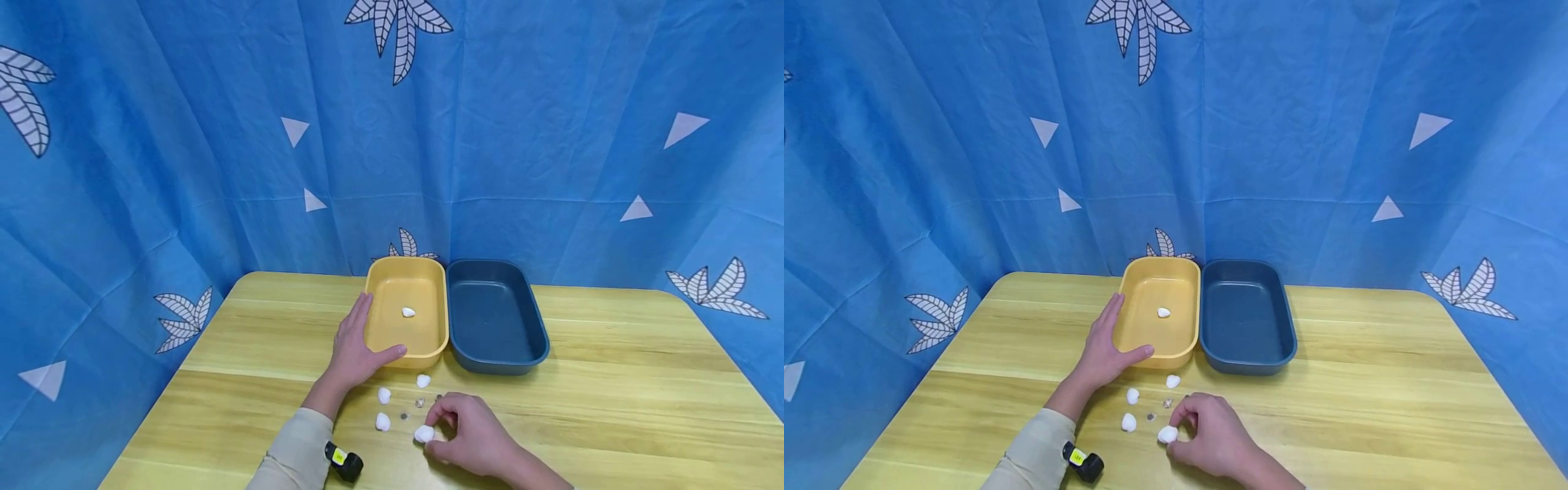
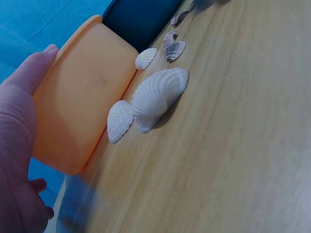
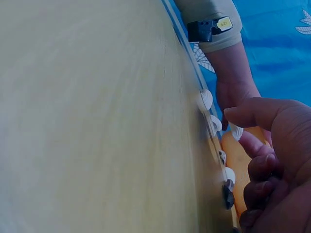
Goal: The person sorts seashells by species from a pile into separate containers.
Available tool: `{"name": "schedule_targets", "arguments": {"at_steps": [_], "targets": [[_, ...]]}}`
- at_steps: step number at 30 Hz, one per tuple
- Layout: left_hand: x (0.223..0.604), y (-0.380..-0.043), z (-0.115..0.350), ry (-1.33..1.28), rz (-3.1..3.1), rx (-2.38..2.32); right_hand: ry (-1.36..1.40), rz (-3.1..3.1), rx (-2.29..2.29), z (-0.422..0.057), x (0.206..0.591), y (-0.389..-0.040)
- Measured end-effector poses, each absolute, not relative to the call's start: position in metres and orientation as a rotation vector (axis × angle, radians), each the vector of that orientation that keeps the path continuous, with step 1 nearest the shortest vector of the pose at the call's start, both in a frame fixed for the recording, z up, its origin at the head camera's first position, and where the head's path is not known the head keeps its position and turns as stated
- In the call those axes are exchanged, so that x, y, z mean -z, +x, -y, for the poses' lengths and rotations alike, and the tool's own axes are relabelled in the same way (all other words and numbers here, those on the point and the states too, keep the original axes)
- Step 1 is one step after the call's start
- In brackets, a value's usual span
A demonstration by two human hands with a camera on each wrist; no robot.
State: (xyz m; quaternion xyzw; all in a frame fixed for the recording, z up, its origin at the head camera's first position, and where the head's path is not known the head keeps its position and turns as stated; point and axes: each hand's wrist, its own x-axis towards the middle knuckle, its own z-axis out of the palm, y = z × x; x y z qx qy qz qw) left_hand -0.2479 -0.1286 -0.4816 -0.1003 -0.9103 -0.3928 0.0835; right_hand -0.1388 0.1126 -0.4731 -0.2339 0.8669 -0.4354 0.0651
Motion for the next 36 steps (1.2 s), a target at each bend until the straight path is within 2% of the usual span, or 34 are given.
{"name": "schedule_targets", "arguments": {"at_steps": [20, 36], "targets": [[0.480, -0.246, 0.128, -0.293, 2.717, 1.196, -0.734, -2.726, 1.478, -0.112, 0.451, -0.144], [0.477, -0.245, 0.127, -0.274, 2.728, 1.203, -0.698, -2.820, 1.668, -0.112, 0.418, -0.170]]}}
